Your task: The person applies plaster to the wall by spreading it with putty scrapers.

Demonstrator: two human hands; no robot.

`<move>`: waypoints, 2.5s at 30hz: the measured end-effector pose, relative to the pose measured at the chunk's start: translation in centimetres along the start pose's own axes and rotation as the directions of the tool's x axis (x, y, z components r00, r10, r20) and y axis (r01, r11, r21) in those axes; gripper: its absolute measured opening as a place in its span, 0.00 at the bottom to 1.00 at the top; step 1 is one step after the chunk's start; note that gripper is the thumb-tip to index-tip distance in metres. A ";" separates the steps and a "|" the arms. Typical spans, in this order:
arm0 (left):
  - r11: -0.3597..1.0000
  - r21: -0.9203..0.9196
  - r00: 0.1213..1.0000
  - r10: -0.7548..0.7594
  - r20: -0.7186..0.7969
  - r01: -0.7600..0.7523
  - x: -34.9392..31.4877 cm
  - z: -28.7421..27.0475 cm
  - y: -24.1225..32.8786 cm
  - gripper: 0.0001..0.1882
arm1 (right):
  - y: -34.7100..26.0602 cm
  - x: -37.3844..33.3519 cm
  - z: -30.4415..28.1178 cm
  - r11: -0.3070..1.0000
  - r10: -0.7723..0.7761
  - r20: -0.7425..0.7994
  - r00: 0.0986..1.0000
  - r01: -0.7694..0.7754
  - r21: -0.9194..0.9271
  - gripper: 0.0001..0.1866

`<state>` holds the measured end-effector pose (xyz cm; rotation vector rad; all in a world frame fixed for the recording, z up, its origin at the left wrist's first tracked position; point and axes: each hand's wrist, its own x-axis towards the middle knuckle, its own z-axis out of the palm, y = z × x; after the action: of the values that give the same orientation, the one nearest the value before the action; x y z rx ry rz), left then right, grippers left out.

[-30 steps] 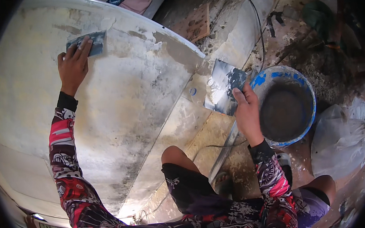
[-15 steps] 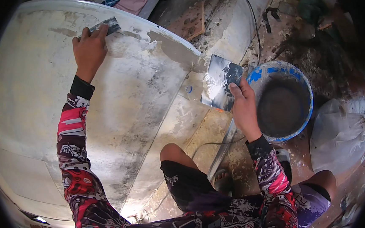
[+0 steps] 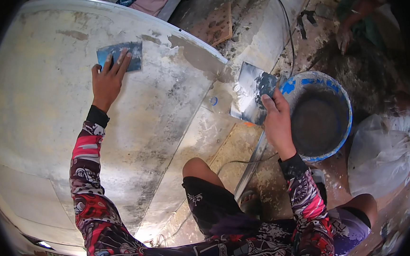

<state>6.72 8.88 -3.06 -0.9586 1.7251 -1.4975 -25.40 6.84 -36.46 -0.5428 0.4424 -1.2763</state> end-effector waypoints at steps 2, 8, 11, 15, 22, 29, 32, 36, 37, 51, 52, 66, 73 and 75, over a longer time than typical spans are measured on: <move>0.999 -0.018 0.999 -0.033 -0.026 0.032 -1.1 0.2 -0.5 0.32 | 0.0 0.0 0.1 1.000 -0.012 0.010 1.000 0.012 0.021 0.17; 0.911 0.002 0.903 -0.409 -0.130 0.413 3.6 -1.4 -2.3 0.31 | 0.2 -0.1 -0.2 1.000 0.001 -0.012 1.000 -0.001 0.004 0.16; 0.879 0.136 0.889 -0.444 -0.111 0.456 4.9 -1.2 -1.4 0.23 | 0.3 -0.4 0.3 0.999 0.014 -0.045 0.999 -0.016 -0.043 0.14; 0.887 0.081 0.891 -0.454 -0.025 0.454 5.7 -0.6 2.6 0.24 | 0.8 0.0 -0.5 0.999 0.012 -0.022 1.000 -0.013 -0.029 0.14; 0.941 -0.024 0.940 -0.338 -0.050 0.337 5.0 -0.4 8.2 0.24 | -0.2 -0.2 0.4 1.000 -0.014 -0.013 1.000 0.014 0.016 0.15; 0.939 -0.265 0.974 -0.227 -0.003 0.219 4.6 -1.3 8.7 0.22 | -0.3 -0.1 -0.2 0.998 -0.051 0.015 0.999 0.052 -0.044 0.16; 0.961 -0.219 0.979 -0.187 -0.077 0.167 5.2 -2.6 4.1 0.25 | 0.0 0.0 0.0 0.999 -0.036 -0.022 0.999 0.036 -0.008 0.16; 0.995 -0.047 0.994 -0.087 -0.058 0.085 5.1 -2.2 -3.8 0.34 | 0.2 -0.1 0.0 0.999 -0.038 0.008 0.999 0.038 0.005 0.15; 0.997 -0.010 0.996 -0.073 -0.047 0.073 5.9 -2.0 -5.2 0.35 | 0.1 0.0 -0.4 0.999 -0.045 0.011 0.999 0.045 -0.008 0.14; 0.966 0.010 0.958 0.257 0.124 -0.260 10.4 -1.6 -10.1 0.29 | 0.6 -0.1 0.0 1.000 -0.011 -0.009 1.000 0.010 -0.024 0.13; 0.970 0.033 0.964 0.236 0.124 -0.241 10.0 -1.5 -9.9 0.30 | 0.7 -0.1 0.0 1.000 -0.014 0.004 1.000 0.014 0.003 0.14; 0.967 0.156 0.968 0.172 0.182 -0.201 4.2 -0.6 -8.0 0.33 | 0.6 -0.1 0.0 1.000 -0.009 0.026 1.000 0.010 -0.027 0.14; 0.980 0.125 0.981 0.133 0.143 -0.151 0.7 -1.6 -7.1 0.33 | 0.2 -0.3 0.1 0.997 0.054 -0.019 0.998 -0.054 -0.049 0.14; 0.985 0.026 0.979 0.163 0.120 -0.168 0.6 -2.5 -6.9 0.32 | 0.7 -0.2 -0.2 0.999 0.023 -0.010 1.000 -0.023 -0.049 0.14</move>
<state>5.02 9.11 4.08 -0.8452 1.6459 -1.3341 -25.03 7.15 -37.03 -0.5723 0.4874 -1.2489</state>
